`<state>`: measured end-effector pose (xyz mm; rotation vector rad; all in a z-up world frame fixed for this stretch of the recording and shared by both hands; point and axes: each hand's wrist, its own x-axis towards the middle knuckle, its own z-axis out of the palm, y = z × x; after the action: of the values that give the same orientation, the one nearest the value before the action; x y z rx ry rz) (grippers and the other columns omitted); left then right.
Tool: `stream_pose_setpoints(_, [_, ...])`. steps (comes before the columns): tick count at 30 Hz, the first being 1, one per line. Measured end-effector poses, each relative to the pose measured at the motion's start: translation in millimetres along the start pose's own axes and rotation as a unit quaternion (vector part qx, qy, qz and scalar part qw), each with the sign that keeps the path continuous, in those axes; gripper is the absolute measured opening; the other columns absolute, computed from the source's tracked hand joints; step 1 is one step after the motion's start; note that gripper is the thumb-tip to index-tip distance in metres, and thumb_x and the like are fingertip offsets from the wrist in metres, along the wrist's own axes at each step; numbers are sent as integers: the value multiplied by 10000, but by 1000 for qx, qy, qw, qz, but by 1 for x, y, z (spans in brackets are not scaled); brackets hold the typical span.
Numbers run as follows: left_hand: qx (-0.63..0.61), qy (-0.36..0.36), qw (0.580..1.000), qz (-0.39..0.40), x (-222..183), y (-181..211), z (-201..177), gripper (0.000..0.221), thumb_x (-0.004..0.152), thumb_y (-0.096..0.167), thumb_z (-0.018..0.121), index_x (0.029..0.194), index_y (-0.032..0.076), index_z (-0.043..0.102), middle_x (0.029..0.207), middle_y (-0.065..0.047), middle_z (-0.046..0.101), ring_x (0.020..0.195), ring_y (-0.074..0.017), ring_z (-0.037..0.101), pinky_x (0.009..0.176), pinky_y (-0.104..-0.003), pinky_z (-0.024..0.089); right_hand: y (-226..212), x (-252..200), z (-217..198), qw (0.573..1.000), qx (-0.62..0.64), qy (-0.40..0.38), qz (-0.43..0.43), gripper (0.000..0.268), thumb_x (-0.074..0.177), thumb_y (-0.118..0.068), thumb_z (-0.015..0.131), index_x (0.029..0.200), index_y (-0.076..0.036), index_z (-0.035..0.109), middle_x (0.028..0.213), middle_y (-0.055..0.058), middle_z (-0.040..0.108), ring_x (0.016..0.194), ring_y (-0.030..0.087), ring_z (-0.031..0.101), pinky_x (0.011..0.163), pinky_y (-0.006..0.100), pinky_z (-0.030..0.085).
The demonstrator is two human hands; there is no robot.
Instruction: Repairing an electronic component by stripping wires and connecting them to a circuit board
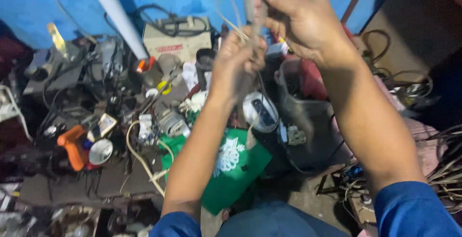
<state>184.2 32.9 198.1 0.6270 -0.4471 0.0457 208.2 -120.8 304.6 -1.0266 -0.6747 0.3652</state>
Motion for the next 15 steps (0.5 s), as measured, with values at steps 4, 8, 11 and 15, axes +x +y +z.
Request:
stream_pose_setpoints(4, [-36, 65, 996, 51, -14, 30, -43, 229, 985, -83, 500, 1190, 1, 559, 989, -153, 649, 715, -146, 539, 583, -234, 439, 63, -30, -6, 964, -261, -38, -21, 355, 1029, -78, 631, 1371, -15, 558, 1170, 53, 650, 1023, 115, 639, 949, 234, 558])
stream_pose_setpoints(8, [-69, 68, 990, 103, -24, 56, -95, 144, 1041, -12, 581, 1175, 28, 542, 1042, -127, 632, 768, -127, 565, 624, -228, 447, 136, -69, -13, 925, -309, -198, 100, 128, 1011, -136, 600, 1101, -48, 581, 919, 64, 695, 801, 162, 665, 718, 293, 550])
stream_pose_setpoints(11, [-11, 62, 987, 146, -33, 79, -133, 128, 1001, -54, 500, 1044, 42, 574, 1031, -100, 630, 811, -111, 507, 666, -220, 411, 211, -108, -55, 942, -200, -178, 203, 246, 1026, -113, 573, 1232, 2, 645, 908, 49, 647, 727, 111, 586, 658, 247, 511])
stream_pose_setpoints(15, [6, 157, 976, 150, -50, 119, -202, 102, 1027, -32, 512, 1044, -55, 610, 955, -101, 594, 774, -112, 510, 606, -225, 413, 216, -140, -64, 916, -293, -131, 241, 253, 1013, -144, 525, 1151, -30, 704, 817, 23, 650, 743, 109, 594, 694, 247, 498])
